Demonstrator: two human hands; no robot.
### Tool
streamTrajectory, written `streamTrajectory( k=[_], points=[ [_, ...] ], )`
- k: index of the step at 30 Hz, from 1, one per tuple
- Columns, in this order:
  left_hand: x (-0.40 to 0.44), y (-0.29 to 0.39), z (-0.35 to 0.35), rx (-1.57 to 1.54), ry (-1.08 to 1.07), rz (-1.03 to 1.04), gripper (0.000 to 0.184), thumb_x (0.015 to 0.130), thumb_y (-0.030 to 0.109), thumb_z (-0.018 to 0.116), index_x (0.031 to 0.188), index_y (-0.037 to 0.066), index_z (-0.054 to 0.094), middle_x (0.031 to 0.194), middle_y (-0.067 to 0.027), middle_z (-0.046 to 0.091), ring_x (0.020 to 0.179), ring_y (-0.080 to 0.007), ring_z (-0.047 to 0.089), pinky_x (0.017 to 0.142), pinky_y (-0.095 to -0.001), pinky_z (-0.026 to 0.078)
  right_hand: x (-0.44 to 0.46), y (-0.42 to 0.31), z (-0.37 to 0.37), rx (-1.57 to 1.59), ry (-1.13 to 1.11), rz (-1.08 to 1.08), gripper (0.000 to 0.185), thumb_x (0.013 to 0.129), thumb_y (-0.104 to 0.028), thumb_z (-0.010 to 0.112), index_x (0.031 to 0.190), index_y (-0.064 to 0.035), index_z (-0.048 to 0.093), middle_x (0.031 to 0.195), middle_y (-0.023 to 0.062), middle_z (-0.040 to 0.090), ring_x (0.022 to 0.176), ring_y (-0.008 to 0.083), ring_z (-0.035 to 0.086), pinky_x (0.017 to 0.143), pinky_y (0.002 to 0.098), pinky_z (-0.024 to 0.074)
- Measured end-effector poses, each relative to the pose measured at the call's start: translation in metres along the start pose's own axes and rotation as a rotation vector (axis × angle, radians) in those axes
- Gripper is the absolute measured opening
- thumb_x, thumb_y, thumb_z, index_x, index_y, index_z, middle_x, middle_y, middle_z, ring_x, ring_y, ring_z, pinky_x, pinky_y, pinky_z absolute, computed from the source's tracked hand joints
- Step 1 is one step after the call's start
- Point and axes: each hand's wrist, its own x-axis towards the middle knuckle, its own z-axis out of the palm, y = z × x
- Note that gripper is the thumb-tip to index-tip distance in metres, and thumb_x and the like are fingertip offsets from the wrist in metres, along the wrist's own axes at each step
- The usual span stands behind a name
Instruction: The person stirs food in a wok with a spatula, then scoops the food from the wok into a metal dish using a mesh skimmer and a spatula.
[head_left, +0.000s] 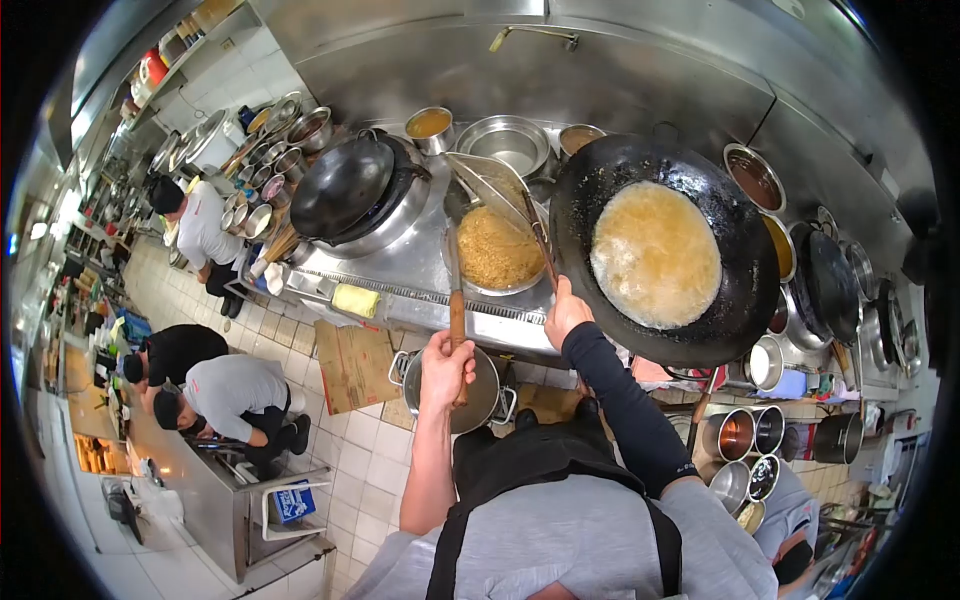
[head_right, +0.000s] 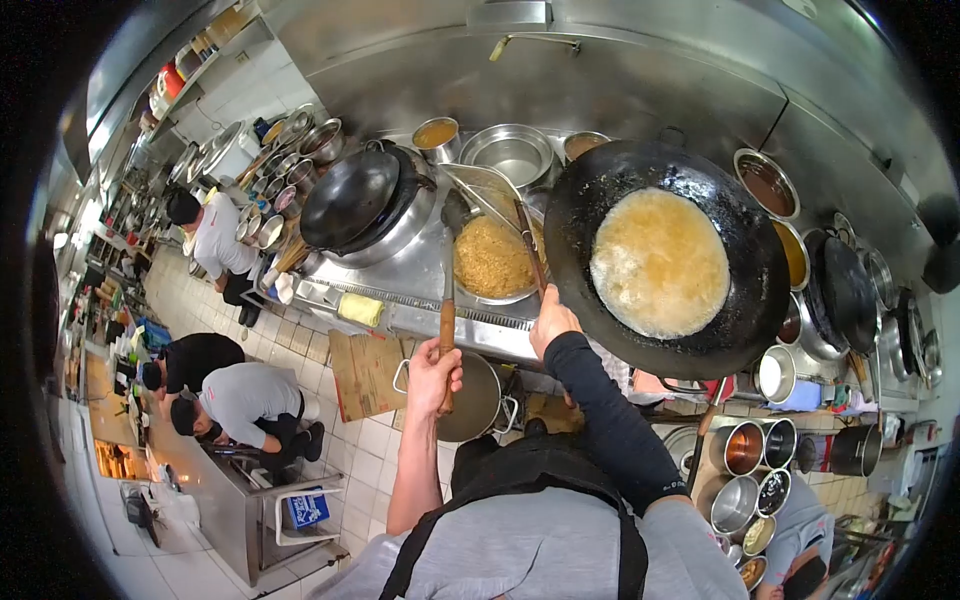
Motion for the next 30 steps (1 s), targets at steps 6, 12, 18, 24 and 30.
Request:
streamTrajectory(
  k=[6, 12, 18, 24, 30],
  points=[
    [-0.009, -0.001, -0.011, -0.031, 0.023, -0.001, 0.045, 0.095, 0.002, 0.067, 0.134, -0.005, 0.046, 0.081, -0.0065, 0.057, 0.057, -0.0103, 0.052, 0.043, -0.0226, 0.04, -0.021, 0.056, -0.043, 0.332, 0.205, -0.131, 0.055, 0.092, -0.009, 0.052, 0.143, 0.002, 0.038, 0.093, 0.0338, 0.067, 0.09, 0.0515, 0.066, 0.084, 0.0524, 0.0521],
    [-0.015, -0.003, -0.015, 0.0, 0.013, 0.0, 0.038, 0.095, 0.002, 0.065, 0.13, -0.004, 0.051, 0.078, -0.0051, 0.057, 0.056, -0.0096, 0.052, 0.042, -0.0222, 0.04, -0.034, 0.2, -0.146, 0.216, 0.35, 0.165, 0.042, 0.095, -0.013, 0.056, 0.131, 0.0054, 0.046, 0.093, 0.0309, 0.068, 0.083, 0.0503, 0.066, 0.078, 0.053, 0.0542],
    [-0.012, -0.009, -0.004, 0.008, 0.071, 0.004, 0.038, 0.095, 0.001, 0.066, 0.13, -0.004, 0.052, 0.079, -0.0061, 0.059, 0.056, -0.0103, 0.053, 0.041, -0.0226, 0.041, -0.045, 0.313, -0.24, -0.339, 0.536, 0.398, 0.038, 0.098, -0.016, 0.056, 0.128, 0.0041, 0.044, 0.099, 0.0355, 0.066, 0.098, 0.0515, 0.065, 0.087, 0.0542, 0.052],
    [-0.001, -0.013, 0.025, 0.044, 0.092, -0.005, 0.039, 0.094, 0.001, 0.066, 0.13, -0.005, 0.051, 0.078, -0.0068, 0.059, 0.056, -0.0111, 0.053, 0.042, -0.023, 0.042, -0.011, 0.373, -0.214, 0.539, 0.242, 0.661, 0.03, 0.1, -0.01, 0.049, 0.126, -0.0128, 0.034, 0.07, 0.0076, 0.045, 0.046, 0.0146, 0.044, 0.036, 0.0339, 0.0379],
    [-0.011, -0.015, 0.053, 0.039, 0.117, 0.002, 0.035, 0.095, 0.001, 0.066, 0.127, -0.004, 0.052, 0.079, -0.0066, 0.059, 0.056, -0.0112, 0.054, 0.042, -0.0235, 0.042, 0.006, 0.333, -0.181, 1.076, -0.143, 0.665, 0.019, 0.101, -0.009, 0.047, 0.118, -0.0148, 0.042, 0.074, 0.0036, 0.046, 0.048, 0.0097, 0.037, 0.04, 0.0308, 0.0347]
  ],
)
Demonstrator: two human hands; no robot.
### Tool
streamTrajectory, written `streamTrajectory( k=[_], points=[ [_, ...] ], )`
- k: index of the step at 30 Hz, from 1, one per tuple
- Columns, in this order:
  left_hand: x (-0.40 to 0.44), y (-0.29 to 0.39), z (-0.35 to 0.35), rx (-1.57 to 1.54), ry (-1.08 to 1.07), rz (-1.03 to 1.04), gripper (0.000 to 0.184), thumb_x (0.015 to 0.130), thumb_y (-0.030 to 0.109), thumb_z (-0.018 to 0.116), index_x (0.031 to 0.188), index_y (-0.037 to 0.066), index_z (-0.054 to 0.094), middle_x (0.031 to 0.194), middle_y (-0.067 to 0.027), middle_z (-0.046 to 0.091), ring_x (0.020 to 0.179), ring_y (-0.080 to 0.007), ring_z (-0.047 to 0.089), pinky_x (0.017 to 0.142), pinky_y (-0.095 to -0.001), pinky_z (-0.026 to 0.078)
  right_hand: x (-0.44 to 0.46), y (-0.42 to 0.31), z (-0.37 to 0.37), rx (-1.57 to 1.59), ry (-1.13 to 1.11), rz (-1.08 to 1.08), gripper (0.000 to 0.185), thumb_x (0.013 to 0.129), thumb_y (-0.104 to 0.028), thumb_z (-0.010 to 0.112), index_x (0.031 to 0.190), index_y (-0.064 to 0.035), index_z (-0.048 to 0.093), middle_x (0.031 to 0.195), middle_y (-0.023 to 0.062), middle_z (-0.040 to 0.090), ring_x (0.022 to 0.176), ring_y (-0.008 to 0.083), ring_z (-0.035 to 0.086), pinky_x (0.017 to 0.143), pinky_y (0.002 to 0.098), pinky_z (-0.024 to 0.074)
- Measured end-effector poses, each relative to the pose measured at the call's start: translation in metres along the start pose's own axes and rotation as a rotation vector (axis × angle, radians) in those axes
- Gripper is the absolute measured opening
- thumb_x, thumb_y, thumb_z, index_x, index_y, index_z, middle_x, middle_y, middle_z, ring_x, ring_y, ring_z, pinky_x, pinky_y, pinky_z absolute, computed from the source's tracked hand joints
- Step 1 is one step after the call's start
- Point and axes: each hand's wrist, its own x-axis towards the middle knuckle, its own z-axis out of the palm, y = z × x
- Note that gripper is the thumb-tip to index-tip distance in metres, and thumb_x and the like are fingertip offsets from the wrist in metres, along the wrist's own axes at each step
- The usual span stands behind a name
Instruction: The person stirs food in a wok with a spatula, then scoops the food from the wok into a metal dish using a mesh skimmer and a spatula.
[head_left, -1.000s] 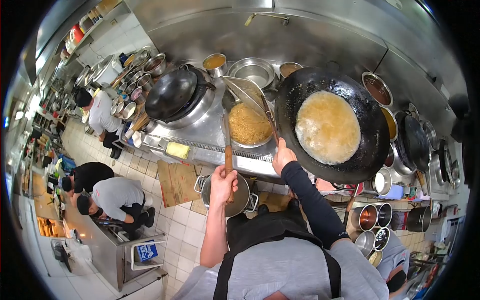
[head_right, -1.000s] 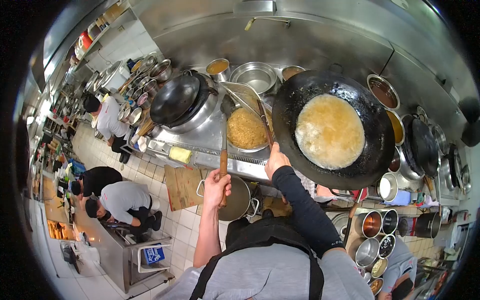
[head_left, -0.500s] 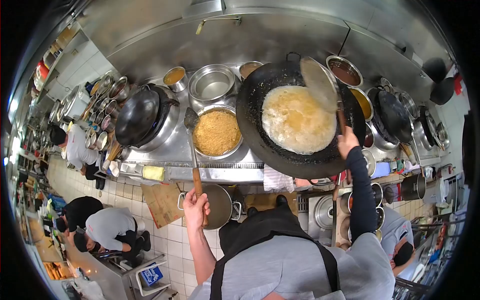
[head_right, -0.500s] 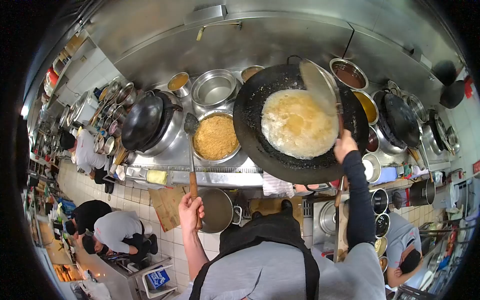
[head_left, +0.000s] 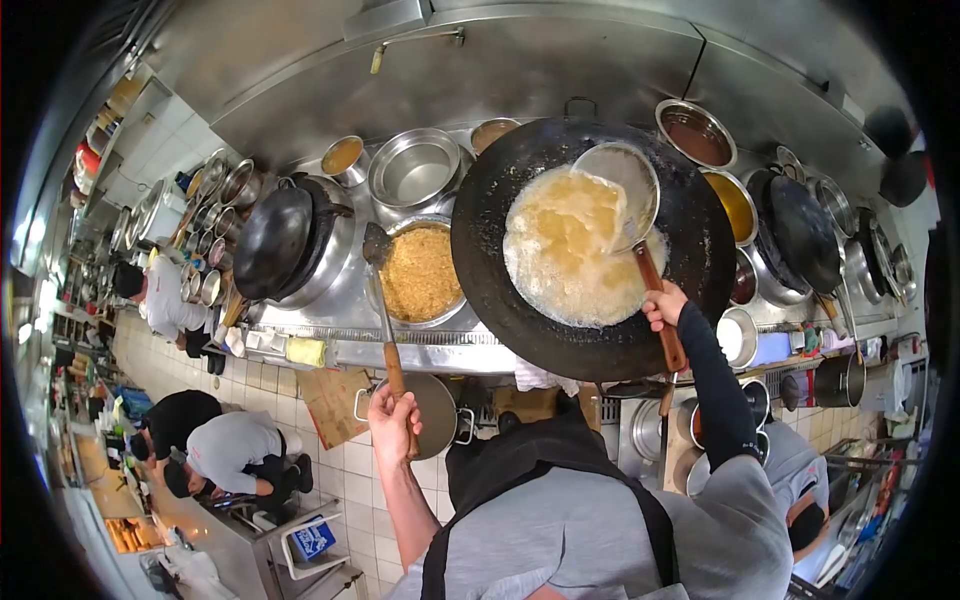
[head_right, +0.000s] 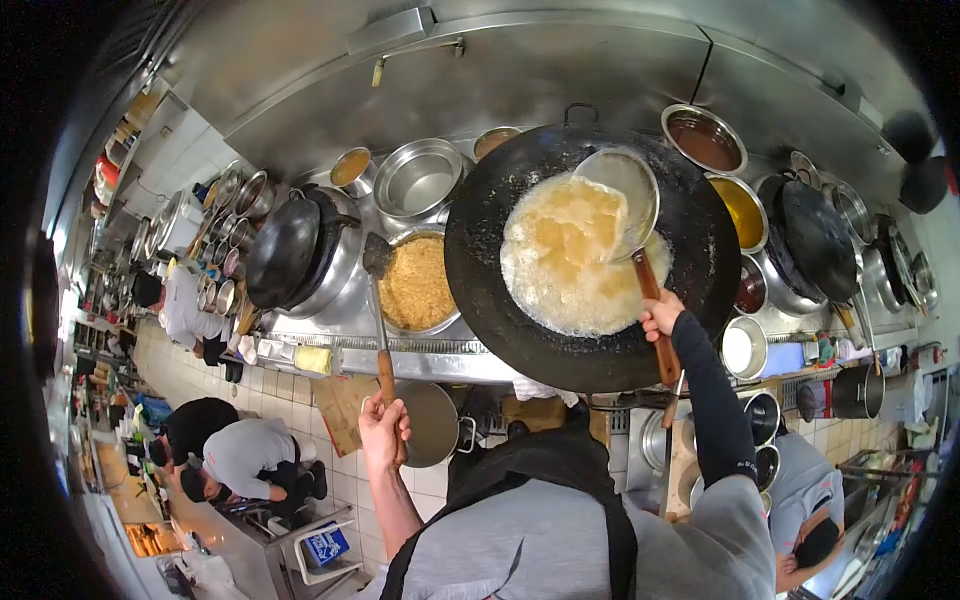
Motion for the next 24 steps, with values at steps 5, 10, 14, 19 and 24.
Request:
streamTrajectory(
  k=[5, 10, 14, 19, 24],
  points=[
    [-0.014, -0.008, 0.009, -0.016, 0.037, 0.01, 0.03, 0.095, 0.001, 0.065, 0.123, -0.002, 0.055, 0.079, -0.0057, 0.059, 0.056, -0.0109, 0.053, 0.042, -0.0235, 0.041, 0.003, 0.01, 0.038, 0.245, -0.331, 0.164, 0.012, 0.102, -0.011, 0.05, 0.112, -0.0095, 0.043, 0.073, 0.0004, 0.044, 0.052, 0.0082, 0.037, 0.044, 0.0272, 0.0318],
    [-0.025, -0.012, 0.016, -0.018, 0.064, 0.008, 0.031, 0.095, 0.001, 0.065, 0.125, -0.003, 0.055, 0.078, -0.0052, 0.06, 0.055, -0.0106, 0.053, 0.042, -0.0234, 0.041, 0.011, 0.024, 0.063, 0.431, -0.502, 0.201, 0.014, 0.104, -0.014, 0.05, 0.113, -0.0061, 0.044, 0.078, -0.0007, 0.043, 0.055, 0.0067, 0.036, 0.045, 0.0247, 0.0327],
    [-0.03, -0.014, 0.02, -0.023, 0.063, 0.018, 0.032, 0.095, 0.002, 0.065, 0.126, -0.003, 0.055, 0.078, -0.0053, 0.06, 0.055, -0.0105, 0.053, 0.042, -0.0236, 0.042, 0.003, 0.021, 0.08, 0.49, -0.575, 0.22, 0.013, 0.105, -0.015, 0.049, 0.113, -0.006, 0.044, 0.078, -0.001, 0.043, 0.055, 0.0055, 0.036, 0.044, 0.0235, 0.0331],
    [-0.032, -0.014, 0.025, -0.034, 0.043, 0.03, 0.035, 0.095, 0.002, 0.066, 0.127, -0.003, 0.054, 0.078, -0.0054, 0.06, 0.055, -0.0106, 0.053, 0.042, -0.0238, 0.042, -0.004, 0.012, 0.086, 0.468, -0.642, 0.171, 0.014, 0.106, -0.016, 0.049, 0.115, -0.0053, 0.046, 0.079, -0.0018, 0.043, 0.053, 0.0048, 0.036, 0.043, 0.0233, 0.033],
    [-0.03, -0.015, 0.026, -0.044, 0.05, 0.035, 0.036, 0.095, 0.001, 0.066, 0.128, -0.003, 0.053, 0.077, -0.006, 0.06, 0.055, -0.0117, 0.053, 0.042, -0.0243, 0.041, -0.019, 0.001, 0.068, 0.583, -0.704, 0.207, 0.018, 0.107, -0.017, 0.049, 0.118, -0.0035, 0.047, 0.079, -0.0017, 0.043, 0.053, 0.004, 0.036, 0.043, 0.022, 0.033]
  ],
)
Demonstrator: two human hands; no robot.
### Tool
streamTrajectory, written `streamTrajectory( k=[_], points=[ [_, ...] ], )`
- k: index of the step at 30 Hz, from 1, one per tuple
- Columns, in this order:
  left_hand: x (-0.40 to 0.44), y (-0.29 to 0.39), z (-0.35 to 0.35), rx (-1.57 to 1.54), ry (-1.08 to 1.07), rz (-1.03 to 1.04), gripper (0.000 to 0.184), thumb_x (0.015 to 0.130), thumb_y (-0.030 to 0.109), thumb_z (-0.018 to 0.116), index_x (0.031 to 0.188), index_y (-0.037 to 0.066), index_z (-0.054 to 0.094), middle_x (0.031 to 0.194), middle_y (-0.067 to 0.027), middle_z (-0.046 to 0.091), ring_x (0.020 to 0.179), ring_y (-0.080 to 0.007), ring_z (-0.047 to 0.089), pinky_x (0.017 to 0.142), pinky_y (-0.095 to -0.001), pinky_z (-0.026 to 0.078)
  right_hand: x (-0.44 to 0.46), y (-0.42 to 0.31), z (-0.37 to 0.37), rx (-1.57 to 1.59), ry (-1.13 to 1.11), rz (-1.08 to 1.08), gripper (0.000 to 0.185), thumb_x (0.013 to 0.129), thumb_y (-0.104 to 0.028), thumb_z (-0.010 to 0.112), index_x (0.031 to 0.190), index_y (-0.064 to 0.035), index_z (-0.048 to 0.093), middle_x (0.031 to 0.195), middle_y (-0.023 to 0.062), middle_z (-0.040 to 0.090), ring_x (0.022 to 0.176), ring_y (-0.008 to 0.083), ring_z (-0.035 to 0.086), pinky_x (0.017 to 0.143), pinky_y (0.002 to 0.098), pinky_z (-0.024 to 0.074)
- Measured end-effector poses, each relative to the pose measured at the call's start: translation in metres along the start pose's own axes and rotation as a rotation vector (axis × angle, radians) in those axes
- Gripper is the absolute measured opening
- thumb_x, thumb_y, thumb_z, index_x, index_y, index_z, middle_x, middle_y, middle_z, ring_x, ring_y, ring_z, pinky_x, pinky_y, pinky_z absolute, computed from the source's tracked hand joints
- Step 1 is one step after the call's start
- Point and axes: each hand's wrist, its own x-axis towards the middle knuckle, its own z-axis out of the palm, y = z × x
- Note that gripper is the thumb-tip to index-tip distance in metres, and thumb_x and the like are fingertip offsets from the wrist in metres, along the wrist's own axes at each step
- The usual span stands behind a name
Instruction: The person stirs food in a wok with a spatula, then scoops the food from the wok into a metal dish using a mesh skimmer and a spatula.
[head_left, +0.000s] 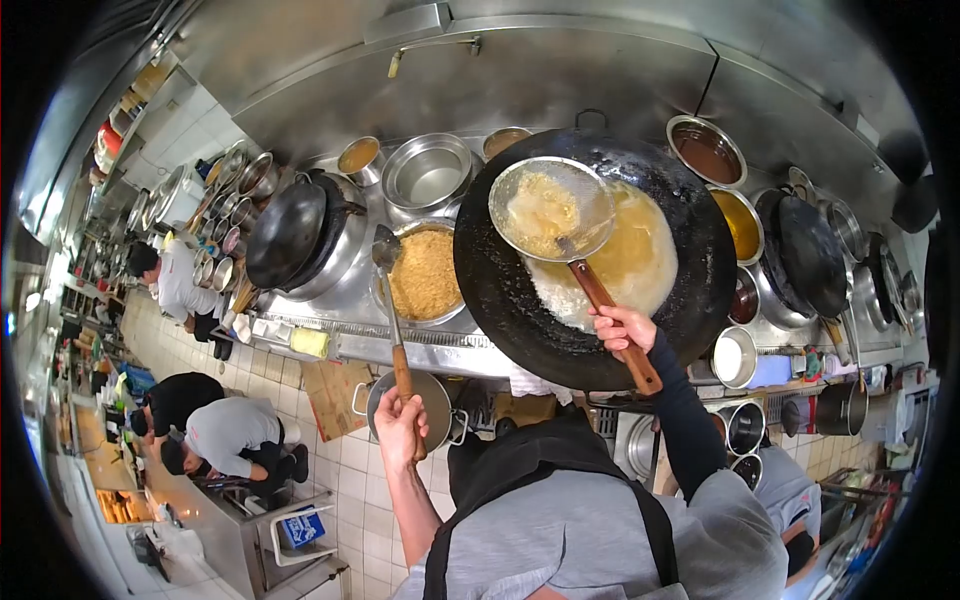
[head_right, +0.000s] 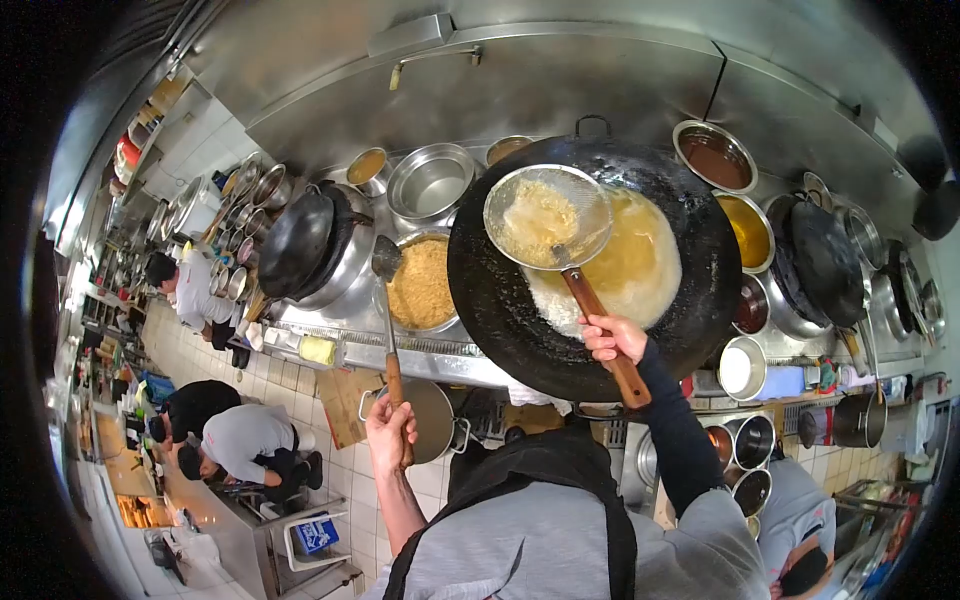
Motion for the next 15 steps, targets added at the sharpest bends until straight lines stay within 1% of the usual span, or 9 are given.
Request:
streamTrajectory(
  k=[2, 4, 6, 8, 10, 12, 13, 14, 15],
  points=[
    [0.0, -0.001, 0.001, -0.01, 0.006, 0.001, 0.035, 0.094, 0.001, 0.066, 0.127, -0.003, 0.054, 0.077, -0.0061, 0.06, 0.055, -0.0119, 0.053, 0.042, -0.0244, 0.041, -0.02, -0.016, -0.005, -0.022, 0.023, -0.009, 0.019, 0.107, -0.018, 0.05, 0.118, -0.0034, 0.048, 0.08, -0.002, 0.044, 0.052, 0.0041, 0.036, 0.043, 0.0217, 0.0323],
    [0.002, -0.003, 0.001, -0.019, 0.009, -0.001, 0.034, 0.094, 0.001, 0.066, 0.126, -0.003, 0.054, 0.077, -0.0063, 0.06, 0.055, -0.012, 0.053, 0.042, -0.0245, 0.041, -0.047, -0.039, -0.011, -0.113, 0.108, -0.043, 0.018, 0.106, -0.019, 0.051, 0.117, -0.0042, 0.048, 0.079, -0.0021, 0.043, 0.053, 0.0042, 0.037, 0.044, 0.0229, 0.0326],
    [0.003, -0.003, 0.0, -0.021, 0.004, 0.002, 0.034, 0.094, 0.001, 0.066, 0.125, -0.002, 0.054, 0.077, -0.0062, 0.06, 0.056, -0.0119, 0.053, 0.042, -0.0244, 0.041, -0.078, -0.065, -0.015, -0.288, 0.235, -0.112, 0.015, 0.105, -0.018, 0.051, 0.114, -0.0063, 0.048, 0.077, -0.0011, 0.044, 0.052, 0.0057, 0.037, 0.043, 0.0245, 0.0321],
    [0.004, -0.004, -0.001, -0.021, 0.003, 0.004, 0.033, 0.094, 0.001, 0.067, 0.124, -0.002, 0.054, 0.077, -0.006, 0.06, 0.056, -0.0117, 0.053, 0.042, -0.0243, 0.041, -0.108, -0.088, -0.013, -0.515, 0.464, -0.192, 0.014, 0.104, -0.017, 0.053, 0.113, -0.0078, 0.047, 0.073, -0.0001, 0.044, 0.049, 0.0078, 0.035, 0.042, 0.0275, 0.0323],
    [0.005, -0.004, -0.003, -0.015, 0.004, 0.001, 0.032, 0.094, 0.001, 0.067, 0.124, -0.002, 0.054, 0.077, -0.0059, 0.06, 0.056, -0.0116, 0.053, 0.043, -0.0243, 0.041, -0.14, -0.105, 0.0, -0.69, 0.707, -0.289, 0.016, 0.102, -0.018, 0.055, 0.112, -0.0085, 0.046, 0.071, 0.0018, 0.045, 0.047, 0.0101, 0.039, 0.039, 0.0319, 0.0346],
    [0.006, -0.005, -0.004, -0.003, 0.012, 0.004, 0.032, 0.094, 0.002, 0.067, 0.123, -0.002, 0.054, 0.078, -0.0057, 0.06, 0.056, -0.0114, 0.053, 0.043, -0.024, 0.041, -0.166, -0.117, 0.0, -1.112, 1.01, -0.361, 0.021, 0.099, -0.016, 0.056, 0.112, -0.0033, 0.046, 0.073, 0.0138, 0.055, 0.048, 0.0258, 0.053, 0.044, 0.0454, 0.0437],
    [0.007, -0.005, -0.004, 0.004, 0.015, 0.006, 0.032, 0.094, 0.002, 0.067, 0.123, -0.002, 0.055, 0.078, -0.0056, 0.06, 0.056, -0.0112, 0.053, 0.043, -0.0238, 0.041, -0.18, -0.134, -0.051, -1.683, 1.087, -0.555, 0.022, 0.098, -0.015, 0.055, 0.111, -0.0003, 0.046, 0.076, 0.0216, 0.058, 0.055, 0.0353, 0.058, 0.051, 0.0497, 0.0472],
    [0.009, -0.003, -0.003, 0.011, 0.014, 0.002, 0.032, 0.094, 0.001, 0.066, 0.124, -0.003, 0.053, 0.077, -0.0052, 0.06, 0.055, -0.011, 0.052, 0.042, -0.0238, 0.041, -0.189, -0.147, -0.099, -2.266, 1.1, -0.751, 0.023, 0.097, -0.013, 0.053, 0.111, 0.0028, 0.046, 0.08, 0.0294, 0.061, 0.062, 0.0447, 0.063, 0.058, 0.0539, 0.0508],
    [0.01, -0.002, -0.002, 0.018, 0.013, -0.002, 0.033, 0.094, 0.0, 0.065, 0.124, -0.004, 0.052, 0.076, -0.0047, 0.059, 0.055, -0.0107, 0.052, 0.042, -0.0237, 0.041, -0.196, -0.142, -0.068, -2.222, 1.158, -0.525, 0.024, 0.096, -0.011, 0.051, 0.11, 0.0076, 0.046, 0.085, 0.0374, 0.06, 0.077, 0.0534, 0.062, 0.073, 0.0539, 0.0519]
  ],
)
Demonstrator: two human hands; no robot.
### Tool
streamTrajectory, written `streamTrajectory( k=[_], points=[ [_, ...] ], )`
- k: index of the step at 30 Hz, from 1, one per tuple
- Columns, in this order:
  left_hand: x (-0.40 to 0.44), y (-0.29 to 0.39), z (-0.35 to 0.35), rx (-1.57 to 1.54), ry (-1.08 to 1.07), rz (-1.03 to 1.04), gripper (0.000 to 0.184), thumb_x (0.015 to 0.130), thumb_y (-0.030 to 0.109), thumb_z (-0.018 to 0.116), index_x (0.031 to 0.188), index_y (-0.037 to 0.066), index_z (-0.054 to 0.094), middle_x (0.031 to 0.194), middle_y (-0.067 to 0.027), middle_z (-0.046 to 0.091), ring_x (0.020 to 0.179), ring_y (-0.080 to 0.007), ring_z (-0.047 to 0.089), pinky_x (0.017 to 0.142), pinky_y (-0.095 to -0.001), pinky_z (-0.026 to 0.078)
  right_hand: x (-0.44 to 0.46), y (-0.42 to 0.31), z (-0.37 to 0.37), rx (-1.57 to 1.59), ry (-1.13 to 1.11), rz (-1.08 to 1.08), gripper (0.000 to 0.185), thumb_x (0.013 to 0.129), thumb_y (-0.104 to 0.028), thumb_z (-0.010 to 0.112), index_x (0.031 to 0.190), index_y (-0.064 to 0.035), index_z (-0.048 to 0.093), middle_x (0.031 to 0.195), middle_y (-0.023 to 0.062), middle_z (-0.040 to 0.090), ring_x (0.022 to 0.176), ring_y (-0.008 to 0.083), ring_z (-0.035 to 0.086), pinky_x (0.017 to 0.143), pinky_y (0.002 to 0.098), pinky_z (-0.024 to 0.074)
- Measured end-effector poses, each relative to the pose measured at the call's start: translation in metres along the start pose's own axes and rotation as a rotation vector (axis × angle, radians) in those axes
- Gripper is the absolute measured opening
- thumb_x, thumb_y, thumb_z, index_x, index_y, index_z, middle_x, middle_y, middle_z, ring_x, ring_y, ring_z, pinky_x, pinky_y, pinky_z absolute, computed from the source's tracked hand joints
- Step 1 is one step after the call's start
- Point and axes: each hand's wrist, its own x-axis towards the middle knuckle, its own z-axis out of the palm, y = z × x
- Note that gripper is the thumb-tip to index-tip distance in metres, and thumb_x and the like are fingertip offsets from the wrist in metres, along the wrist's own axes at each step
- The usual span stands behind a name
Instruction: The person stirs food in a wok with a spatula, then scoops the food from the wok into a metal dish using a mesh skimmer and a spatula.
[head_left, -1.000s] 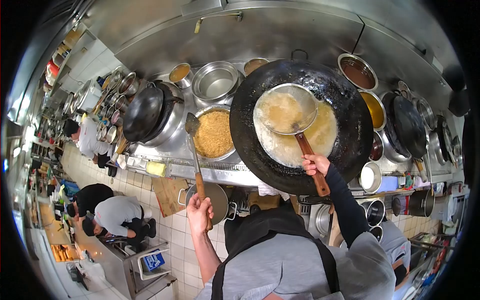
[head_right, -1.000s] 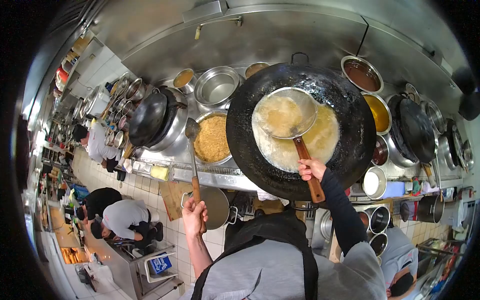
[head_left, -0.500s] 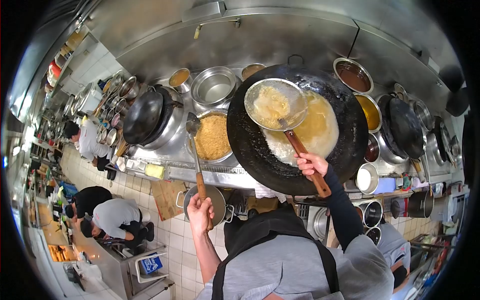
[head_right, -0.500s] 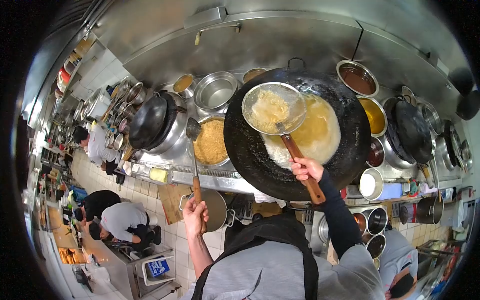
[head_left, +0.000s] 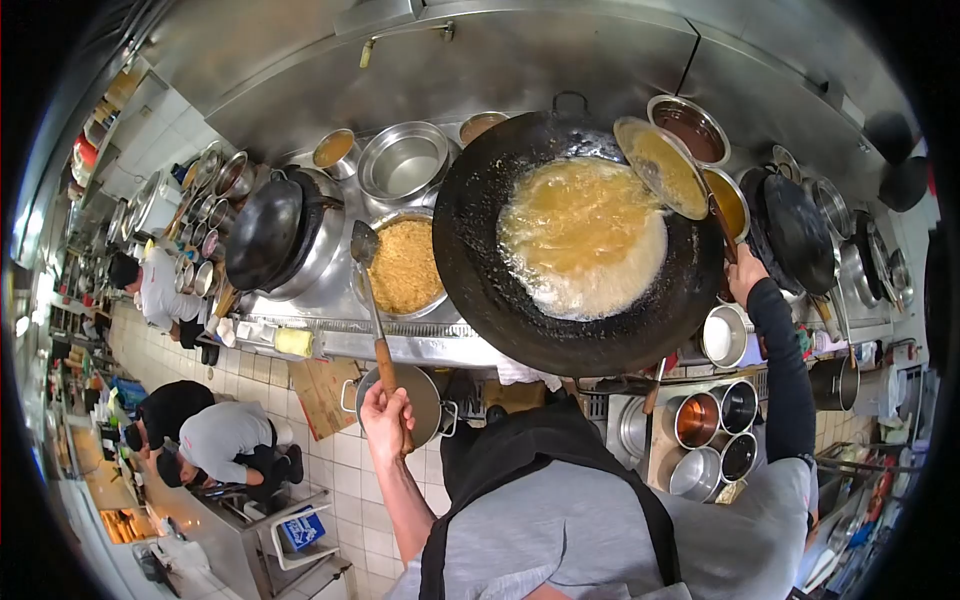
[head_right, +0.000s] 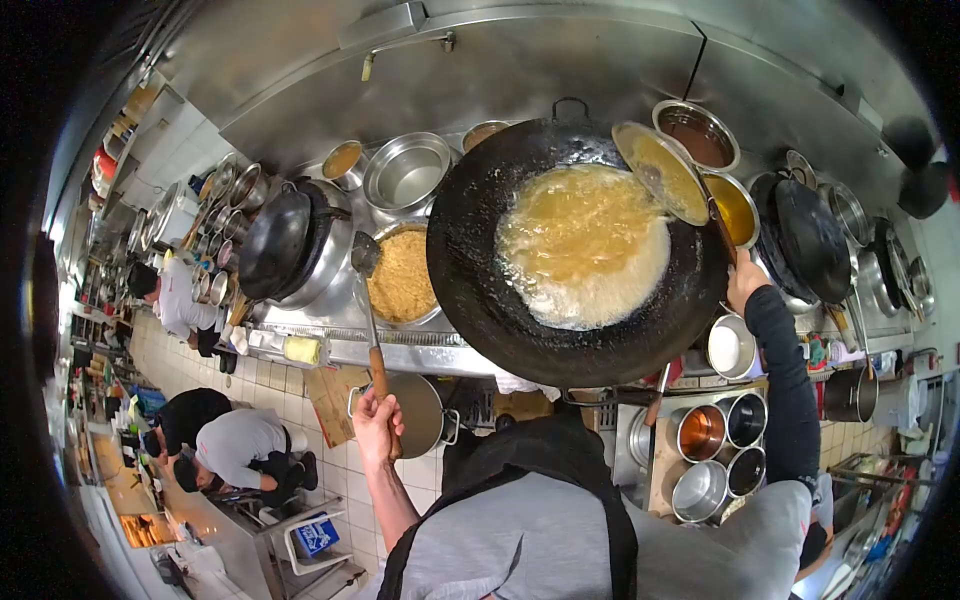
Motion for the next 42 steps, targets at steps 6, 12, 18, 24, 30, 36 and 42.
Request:
streamTrajectory(
  k=[6, 12, 18, 24, 30, 36, 42],
  points=[
    [0.003, 0.004, 0.001, 0.0, -0.048, 0.007, 0.033, 0.094, 0.001, 0.065, 0.124, -0.004, 0.053, 0.077, -0.0048, 0.059, 0.055, -0.0108, 0.052, 0.042, -0.0233, 0.041, -0.031, -0.053, -0.038, 0.711, -0.603, 0.476, 0.02, 0.096, -0.007, 0.051, 0.114, -0.0033, 0.046, 0.072, 0.0123, 0.056, 0.047, 0.0196, 0.054, 0.036, 0.039, 0.0431],
    [-0.008, 0.011, -0.001, 0.006, -0.011, 0.018, 0.033, 0.095, 0.001, 0.066, 0.125, -0.003, 0.054, 0.077, -0.0052, 0.06, 0.056, -0.0112, 0.053, 0.042, -0.0234, 0.041, -0.062, -0.082, -0.015, 1.231, -1.071, 0.697, 0.019, 0.102, -0.01, 0.051, 0.119, -0.0055, 0.045, 0.073, 0.0019, 0.048, 0.051, 0.0058, 0.036, 0.042, 0.0255, 0.0333],
    [-0.004, 0.008, -0.009, 0.01, 0.007, 0.04, 0.033, 0.094, 0.001, 0.067, 0.124, -0.002, 0.055, 0.076, -0.0057, 0.06, 0.055, -0.0115, 0.053, 0.042, -0.024, 0.041, -0.075, -0.138, 0.019, 1.515, -1.22, 0.647, 0.015, 0.104, -0.012, 0.049, 0.117, -0.0049, 0.045, 0.075, -0.0005, 0.044, 0.051, 0.0053, 0.036, 0.043, 0.0241, 0.0315],
    [-0.009, 0.011, -0.006, 0.005, 0.008, 0.045, 0.033, 0.094, 0.001, 0.066, 0.124, -0.003, 0.055, 0.077, -0.0063, 0.061, 0.056, -0.0117, 0.054, 0.042, -0.0242, 0.042, -0.075, -0.176, 0.053, 1.718, -1.259, 0.606, 0.014, 0.103, -0.011, 0.051, 0.115, -0.0047, 0.046, 0.077, 0.0006, 0.045, 0.052, 0.0059, 0.037, 0.043, 0.0241, 0.0314],
    [-0.012, 0.012, -0.005, 0.012, -0.021, 0.044, 0.032, 0.095, 0.001, 0.065, 0.125, -0.003, 0.054, 0.077, -0.0057, 0.06, 0.056, -0.0111, 0.053, 0.042, -0.0239, 0.042, -0.064, -0.203, 0.067, 1.825, -1.23, 0.542, 0.014, 0.104, -0.012, 0.052, 0.115, -0.0046, 0.049, 0.078, -0.0004, 0.046, 0.052, 0.0051, 0.036, 0.041, 0.0243, 0.032],
    [-0.015, 0.01, -0.006, 0.012, 0.002, 0.049, 0.032, 0.095, 0.001, 0.065, 0.125, -0.002, 0.054, 0.076, -0.0048, 0.058, 0.056, -0.0108, 0.053, 0.043, -0.0235, 0.042, -0.054, -0.209, 0.07, 2.09, -1.175, 0.504, 0.015, 0.104, -0.014, 0.053, 0.115, -0.0046, 0.05, 0.079, -0.0011, 0.046, 0.052, 0.0048, 0.037, 0.041, 0.0237, 0.032],
    [-0.017, 0.011, -0.006, 0.024, 0.002, 0.042, 0.035, 0.095, 0.0, 0.065, 0.126, -0.005, 0.049, 0.078, -0.0043, 0.059, 0.055, -0.0102, 0.053, 0.043, -0.024, 0.043, -0.033, -0.227, 0.075, 1.983, -0.94, 0.429, 0.016, 0.104, -0.018, 0.055, 0.112, -0.0043, 0.05, 0.077, -0.0019, 0.046, 0.052, 0.0054, 0.037, 0.043, 0.0247, 0.0309]
  ],
)
